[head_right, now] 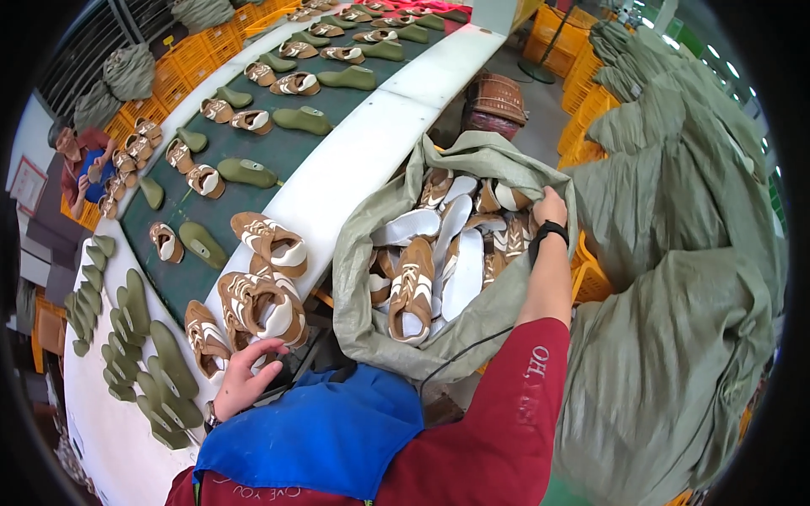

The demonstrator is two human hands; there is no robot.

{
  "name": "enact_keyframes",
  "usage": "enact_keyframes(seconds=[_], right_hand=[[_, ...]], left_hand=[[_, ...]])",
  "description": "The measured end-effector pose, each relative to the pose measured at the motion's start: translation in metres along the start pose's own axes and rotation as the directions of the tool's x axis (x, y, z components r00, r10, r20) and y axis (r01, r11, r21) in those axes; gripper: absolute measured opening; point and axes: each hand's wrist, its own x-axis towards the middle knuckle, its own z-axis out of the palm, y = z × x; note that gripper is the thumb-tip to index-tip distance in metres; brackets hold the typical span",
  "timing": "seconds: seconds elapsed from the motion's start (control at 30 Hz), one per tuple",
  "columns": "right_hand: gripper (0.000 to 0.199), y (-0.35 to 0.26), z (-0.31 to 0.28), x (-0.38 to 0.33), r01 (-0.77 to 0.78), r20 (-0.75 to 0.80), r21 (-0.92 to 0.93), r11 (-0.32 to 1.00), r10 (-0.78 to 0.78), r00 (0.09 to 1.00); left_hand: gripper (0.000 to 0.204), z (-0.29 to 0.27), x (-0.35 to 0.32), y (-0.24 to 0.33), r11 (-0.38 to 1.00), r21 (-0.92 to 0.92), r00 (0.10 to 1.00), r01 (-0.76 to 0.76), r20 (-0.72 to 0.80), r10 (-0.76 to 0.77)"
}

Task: The recorder is matching finished shoe uppers with green plastic shoe lasts and placing them onto a production line conveyor.

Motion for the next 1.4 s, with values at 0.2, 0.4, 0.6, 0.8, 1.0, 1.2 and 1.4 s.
enact_keyframes(seconds=[0.2,0.4,0.6,0.8,1.0,1.2,1.4], right_hand=[[0.019,-0.072,0.027,-0.029,-0.162,0.243,0.871,0.463,-0.119,0.963],[0.034,-0.088,-0.015,-0.15,-0.466,0.517,0.855,0.228,-0.29,0.806],[0.031,0.099,0.008,0.046,-0.092,-0.045,0.73,0.677,0.182,0.982],[0.046,0.074,0.029,0.073,-0.024,0.001,0.3,0.954,0.025,1.0],[0.049,0.001,-0.019,0.045,0.004,0.232,-0.23,0.973,0.051,0.971],[0.034,-0.09,-0.028,-0.029,0.699,-0.106,-0.055,0.713,-0.7,0.706],[0.03,-0.051,0.015,-0.028,0.515,-0.01,-0.463,0.721,-0.585,0.811]], left_hand=[[0.033,0.016,0.001,-0.007,0.984,-0.14,0.989,0.107,-0.09,-0.121],[0.034,0.03,0.04,0.008,0.998,-0.054,0.999,0.041,0.037,-0.039],[0.034,0.036,0.07,0.028,0.997,0.067,0.988,-0.025,0.154,0.015],[0.033,0.043,0.069,0.02,0.999,0.044,0.997,-0.003,0.08,0.0],[0.033,0.041,0.069,0.017,0.997,0.076,0.997,0.033,0.062,-0.038],[0.034,0.049,0.075,0.027,0.992,0.128,0.996,-0.005,0.087,-0.006],[0.034,0.042,0.062,0.023,0.983,0.162,0.995,-0.083,0.077,0.071]])
